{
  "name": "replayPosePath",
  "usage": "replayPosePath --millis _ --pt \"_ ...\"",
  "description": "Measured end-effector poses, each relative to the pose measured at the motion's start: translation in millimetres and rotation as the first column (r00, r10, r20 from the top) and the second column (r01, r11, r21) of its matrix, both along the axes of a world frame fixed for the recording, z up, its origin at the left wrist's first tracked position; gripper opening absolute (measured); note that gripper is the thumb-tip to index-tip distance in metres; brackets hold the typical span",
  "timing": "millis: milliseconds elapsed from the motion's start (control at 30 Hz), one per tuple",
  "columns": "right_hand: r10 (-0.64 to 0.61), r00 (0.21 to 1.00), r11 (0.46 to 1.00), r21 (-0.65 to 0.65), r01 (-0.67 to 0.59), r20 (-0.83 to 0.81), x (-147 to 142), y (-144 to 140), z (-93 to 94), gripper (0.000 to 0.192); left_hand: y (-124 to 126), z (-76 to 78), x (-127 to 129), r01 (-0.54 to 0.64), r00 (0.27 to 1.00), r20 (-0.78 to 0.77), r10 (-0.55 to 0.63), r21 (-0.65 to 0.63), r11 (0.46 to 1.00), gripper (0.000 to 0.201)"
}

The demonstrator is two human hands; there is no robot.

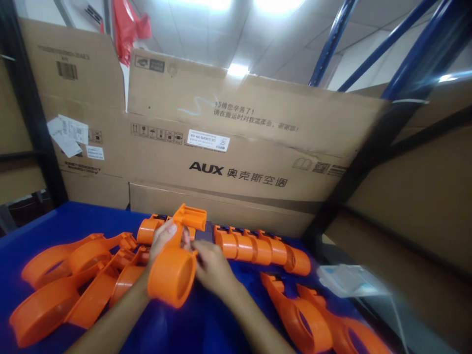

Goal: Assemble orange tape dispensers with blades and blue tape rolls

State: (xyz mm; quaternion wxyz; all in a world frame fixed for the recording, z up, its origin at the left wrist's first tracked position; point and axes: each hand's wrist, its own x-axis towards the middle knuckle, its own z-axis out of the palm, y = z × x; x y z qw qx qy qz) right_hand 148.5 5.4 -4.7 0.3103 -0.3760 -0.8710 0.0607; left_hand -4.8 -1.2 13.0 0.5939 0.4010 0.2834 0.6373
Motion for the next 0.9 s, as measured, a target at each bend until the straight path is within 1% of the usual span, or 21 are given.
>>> replayPosePath --millis 33,67,100,167,233,300,367,400,500,567,700,767,833,900 --pt "-0.046 0.98 0.999 -0.034 0.04 -0.196 10.7 -2.1 3.2 0.023 0.4 -0.6 1.3 0.025 0.999 0.021 -0.026 0.029 0.999 0.039" --pt "-0.09 0.926 0.995 -0.074 0.067 -0.367 20.8 -3.4 6.2 0.025 0.9 -1.7 2.9 0.042 0.998 0.033 -0.044 0.052 0.998 0.038" --pt "-0.122 0.851 0.991 -0.114 0.074 -0.511 30.1 -4.1 8.7 0.025 1.7 -3.3 4.7 0.048 0.998 0.033 -0.051 0.067 0.997 0.036" --pt "-0.17 0.692 0.982 -0.177 0.062 -0.701 45.6 -4.0 11.9 0.026 3.5 -6.9 8.8 0.043 0.999 0.008 -0.044 0.076 0.996 0.034" --pt "-0.214 0.555 0.973 -0.225 0.049 -0.804 56.7 -3.1 12.2 0.028 5.5 -10.3 12.7 0.043 0.998 -0.039 -0.04 0.077 0.996 0.033" --pt "-0.254 0.454 0.962 -0.271 0.027 -0.854 62.9 -2.9 9.6 0.029 7.3 -13.0 15.7 0.046 0.995 -0.094 -0.039 0.075 0.996 0.033" --pt "-0.268 0.392 0.955 -0.296 -0.011 -0.88 65.1 -4.2 5.8 0.029 8.6 -14.9 17.8 0.044 0.988 -0.153 -0.033 0.067 0.997 0.032" --pt "-0.262 0.375 0.955 -0.296 -0.034 -0.889 65.3 -5.4 4.0 0.028 9.0 -15.7 18.7 0.042 0.984 -0.177 -0.031 0.061 0.997 0.032" --pt "-0.202 0.364 0.954 -0.267 -0.136 -0.909 65.1 -9.1 1.7 0.031 10.0 -18.6 20.9 0.053 0.978 -0.203 -0.044 0.037 0.998 0.032" --pt "-0.183 0.375 0.957 -0.252 -0.146 -0.909 65.8 -10.2 2.6 0.032 10.8 -21.6 22.1 0.055 0.979 -0.198 -0.05 0.019 0.998 0.031" --pt "-0.22 0.436 0.967 -0.254 -0.02 -0.873 67.4 -9.3 4.6 0.026 11.9 -30.5 22.5 0.059 0.984 -0.167 -0.06 -0.014 0.998 0.031" --pt "-0.22 0.472 0.97 -0.244 0.011 -0.854 66.3 -10.0 3.4 0.031 10.8 -35.0 22.6 0.087 0.987 -0.127 -0.094 -0.055 0.995 0.032" --pt "-0.222 0.538 0.974 -0.206 0.092 -0.813 63.4 -12.8 0.9 0.035 8.0 -38.4 23.6 0.122 0.988 -0.087 -0.131 -0.098 0.988 0.033" --pt "-0.223 0.64 0.973 -0.135 0.185 -0.735 59.5 -17.1 -2.1 0.028 4.6 -40.6 25.6 0.148 0.985 -0.071 -0.158 -0.125 0.981 0.034"
